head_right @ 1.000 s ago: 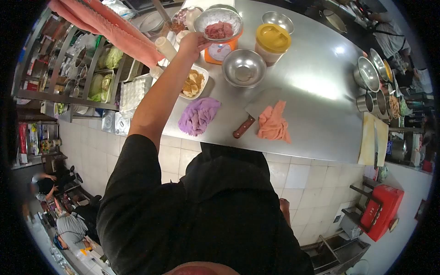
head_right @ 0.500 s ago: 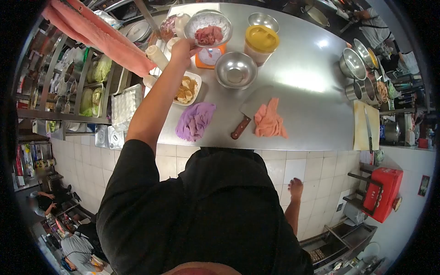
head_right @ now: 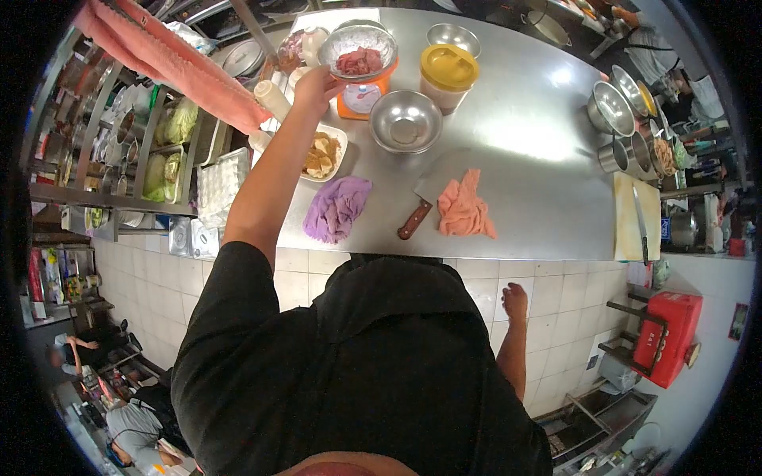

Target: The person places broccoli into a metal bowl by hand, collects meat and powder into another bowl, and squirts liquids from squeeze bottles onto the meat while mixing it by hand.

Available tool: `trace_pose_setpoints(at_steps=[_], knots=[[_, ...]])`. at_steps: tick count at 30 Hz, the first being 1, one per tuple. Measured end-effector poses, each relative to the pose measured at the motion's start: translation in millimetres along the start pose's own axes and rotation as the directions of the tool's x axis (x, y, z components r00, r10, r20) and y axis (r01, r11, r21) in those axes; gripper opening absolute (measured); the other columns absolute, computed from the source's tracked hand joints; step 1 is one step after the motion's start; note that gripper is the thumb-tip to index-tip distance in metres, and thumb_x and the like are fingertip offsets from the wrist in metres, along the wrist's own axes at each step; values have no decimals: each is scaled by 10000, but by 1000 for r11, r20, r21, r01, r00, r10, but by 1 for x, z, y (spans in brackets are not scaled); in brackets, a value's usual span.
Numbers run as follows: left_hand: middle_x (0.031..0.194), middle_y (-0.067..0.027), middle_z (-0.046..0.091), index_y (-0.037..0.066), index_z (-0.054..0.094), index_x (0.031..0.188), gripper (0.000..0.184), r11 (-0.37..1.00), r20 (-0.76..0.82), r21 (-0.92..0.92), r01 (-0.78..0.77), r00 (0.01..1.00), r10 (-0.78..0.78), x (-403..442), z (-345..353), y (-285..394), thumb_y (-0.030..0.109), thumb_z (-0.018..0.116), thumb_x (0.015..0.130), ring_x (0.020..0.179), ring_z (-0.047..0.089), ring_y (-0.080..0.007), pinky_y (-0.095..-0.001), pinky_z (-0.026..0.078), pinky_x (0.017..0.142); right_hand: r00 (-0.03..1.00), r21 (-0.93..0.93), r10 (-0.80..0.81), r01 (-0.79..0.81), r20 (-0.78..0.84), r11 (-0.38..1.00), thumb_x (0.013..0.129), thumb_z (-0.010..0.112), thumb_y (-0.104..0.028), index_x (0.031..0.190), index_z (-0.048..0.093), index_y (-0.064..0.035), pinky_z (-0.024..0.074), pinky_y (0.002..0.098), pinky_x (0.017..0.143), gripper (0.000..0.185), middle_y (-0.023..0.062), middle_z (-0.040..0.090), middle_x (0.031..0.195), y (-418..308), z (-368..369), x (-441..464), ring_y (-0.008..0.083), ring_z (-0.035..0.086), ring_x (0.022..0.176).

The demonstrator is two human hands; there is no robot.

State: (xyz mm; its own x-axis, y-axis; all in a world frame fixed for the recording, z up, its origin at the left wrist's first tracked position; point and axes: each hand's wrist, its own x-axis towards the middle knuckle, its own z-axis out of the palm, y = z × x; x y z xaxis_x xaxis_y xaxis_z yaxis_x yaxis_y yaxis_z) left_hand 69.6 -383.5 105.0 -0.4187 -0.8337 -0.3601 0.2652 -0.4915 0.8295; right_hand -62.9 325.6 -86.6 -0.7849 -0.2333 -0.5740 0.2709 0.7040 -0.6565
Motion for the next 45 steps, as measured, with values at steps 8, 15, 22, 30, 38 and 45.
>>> trace_pose_setpoints(at_steps=[8,15,22,30,38,45], knots=[[1019,-152,524,-48,510,1089,340,999,-86,46,-20,996,24,-8,-5,1,181,620,862,776,602,-264,-345,572,643,992,-102,107,-99,69,990,853,565,-53,1067,589,-43,426,276,381,216,63,601,699,27,4,-61,150,557,487],[959,-169,588,-77,537,936,136,997,-36,48,-62,997,64,-6,7,2,8,564,834,787,636,-267,-314,590,654,996,293,63,-42,-62,955,896,547,-79,1144,563,-11,441,234,474,257,36,591,760,32,-14,-23,117,567,617],[800,-105,619,-29,579,827,42,979,168,117,-166,975,145,-66,53,-33,12,591,829,691,630,-187,-292,572,586,740,128,-525,621,-421,773,912,594,-88,1131,580,66,490,263,794,268,90,636,986,-182,-49,-47,153,595,913],[799,-123,628,-43,615,843,87,932,374,353,83,900,-222,-168,115,-195,38,590,822,700,650,-211,-327,566,613,491,-394,-868,784,-79,479,747,723,-219,1212,566,-22,499,436,875,529,220,596,1186,-342,41,-24,351,604,1049],[723,-94,646,-28,655,847,144,730,366,677,-92,903,-226,-207,118,-241,97,639,778,668,637,-175,-315,519,571,742,-577,-636,620,210,532,720,694,-234,1073,646,-125,508,423,803,372,189,635,885,-270,100,49,366,622,931],[865,-100,645,-6,633,993,169,795,412,593,-133,897,-158,-210,89,-224,90,602,858,690,649,-184,-287,530,605,794,-453,-582,590,176,668,694,644,-84,1041,656,-34,525,374,701,350,186,678,900,-292,63,65,300,661,781]])
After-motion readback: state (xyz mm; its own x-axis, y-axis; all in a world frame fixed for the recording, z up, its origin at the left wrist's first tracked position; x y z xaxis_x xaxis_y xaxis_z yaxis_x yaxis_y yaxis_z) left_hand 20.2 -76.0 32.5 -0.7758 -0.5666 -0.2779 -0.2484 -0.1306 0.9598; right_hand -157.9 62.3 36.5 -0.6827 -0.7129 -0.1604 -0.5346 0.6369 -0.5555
